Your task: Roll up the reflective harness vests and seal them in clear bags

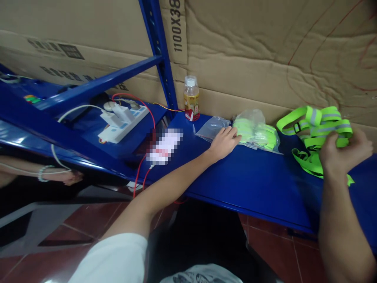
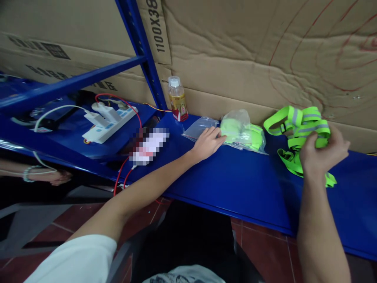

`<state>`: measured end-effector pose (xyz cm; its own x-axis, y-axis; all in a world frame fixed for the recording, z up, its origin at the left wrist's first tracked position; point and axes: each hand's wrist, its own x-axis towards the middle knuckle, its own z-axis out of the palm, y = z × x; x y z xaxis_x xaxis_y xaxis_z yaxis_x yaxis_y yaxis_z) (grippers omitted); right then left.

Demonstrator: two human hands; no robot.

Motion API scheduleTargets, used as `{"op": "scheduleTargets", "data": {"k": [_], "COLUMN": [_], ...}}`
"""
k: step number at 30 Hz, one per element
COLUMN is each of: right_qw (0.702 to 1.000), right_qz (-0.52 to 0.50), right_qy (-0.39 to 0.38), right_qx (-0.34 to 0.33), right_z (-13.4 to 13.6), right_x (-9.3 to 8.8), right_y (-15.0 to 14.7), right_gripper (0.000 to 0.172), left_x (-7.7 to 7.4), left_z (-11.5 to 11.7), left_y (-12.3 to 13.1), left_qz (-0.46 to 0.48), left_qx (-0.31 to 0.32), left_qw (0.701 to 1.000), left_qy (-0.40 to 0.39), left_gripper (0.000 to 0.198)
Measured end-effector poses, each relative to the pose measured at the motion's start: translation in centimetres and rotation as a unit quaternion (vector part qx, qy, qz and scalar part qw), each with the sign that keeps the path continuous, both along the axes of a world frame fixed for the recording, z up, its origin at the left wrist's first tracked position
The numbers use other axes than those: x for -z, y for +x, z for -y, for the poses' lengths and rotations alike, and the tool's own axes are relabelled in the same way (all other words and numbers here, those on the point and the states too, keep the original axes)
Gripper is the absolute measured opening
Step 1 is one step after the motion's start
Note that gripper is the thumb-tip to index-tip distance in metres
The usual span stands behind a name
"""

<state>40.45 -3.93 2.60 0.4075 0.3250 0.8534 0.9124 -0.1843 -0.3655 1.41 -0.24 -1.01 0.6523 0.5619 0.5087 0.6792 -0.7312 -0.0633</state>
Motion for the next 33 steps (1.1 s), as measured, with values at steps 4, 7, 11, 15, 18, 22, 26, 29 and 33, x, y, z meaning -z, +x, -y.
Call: {"op": "scheduleTargets", "data": {"k": [4, 7, 11, 15, 18, 22, 26, 29, 33], "right_qw": [0.998, 0.982, 0.909, 0.748, 0.650, 0.586, 0.571, 0.583, 0.598], "right_qz": [0.019, 0.076, -0.048, -0.441, -0.535, -0.554, -0.565, -0.558, -0.544], "right_qy": [0.042, 0.161, 0.241, -0.016, -0.130, -0.206, -0.221, -0.219, -0.232], "right_qx": [0.040, -0.057, -0.338, -0.495, -0.524, -0.554, -0.553, -0.549, -0.540], "right_z": [0.6, 1.8, 2.9, 3.0, 3.3, 4.2, 4.7, 4.2, 3.6], "right_x": [-0.5, -2.2, -2.8, -0.6, 0.8, 1.0, 1.3, 1.7, 1.5], "right_y": [0.8, -1.5, -8.2, -14.4, -16.4, -17.3, -18.3, -18.3, -17.0], "right_gripper": [0.057, 0.059, 0.046, 0.034, 0.039, 0.043, 0.039, 0.035, 0.046], "left_x": [0.5, 0.7, 0.4, -0.3, -0.5, -0.7, -1.8, -3.7, -7.3], "left_z": [-0.2, -0.2, -0.1, -0.2, -0.4, -0.2, 0.0, -0.8, -1.1], "left_y": [0.2, 0.5, 0.1, -0.7, -0.9, -0.8, -1.4, -2.9, -5.5], "left_qz": [-0.014, -0.009, 0.053, 0.199, 0.282, 0.324, 0.359, 0.436, 0.547], "left_qx": [-0.008, -0.008, 0.026, 0.053, 0.115, 0.193, 0.208, 0.161, 0.134], "left_qw": [0.999, 0.997, 0.994, 0.972, 0.943, 0.921, 0.907, 0.884, 0.813], "left_qy": [-0.044, -0.071, -0.093, -0.112, -0.132, -0.091, -0.079, -0.059, -0.150], "left_gripper": [0.033, 0.033, 0.040, 0.047, 0.051, 0.075, 0.074, 0.079, 0.045]}}
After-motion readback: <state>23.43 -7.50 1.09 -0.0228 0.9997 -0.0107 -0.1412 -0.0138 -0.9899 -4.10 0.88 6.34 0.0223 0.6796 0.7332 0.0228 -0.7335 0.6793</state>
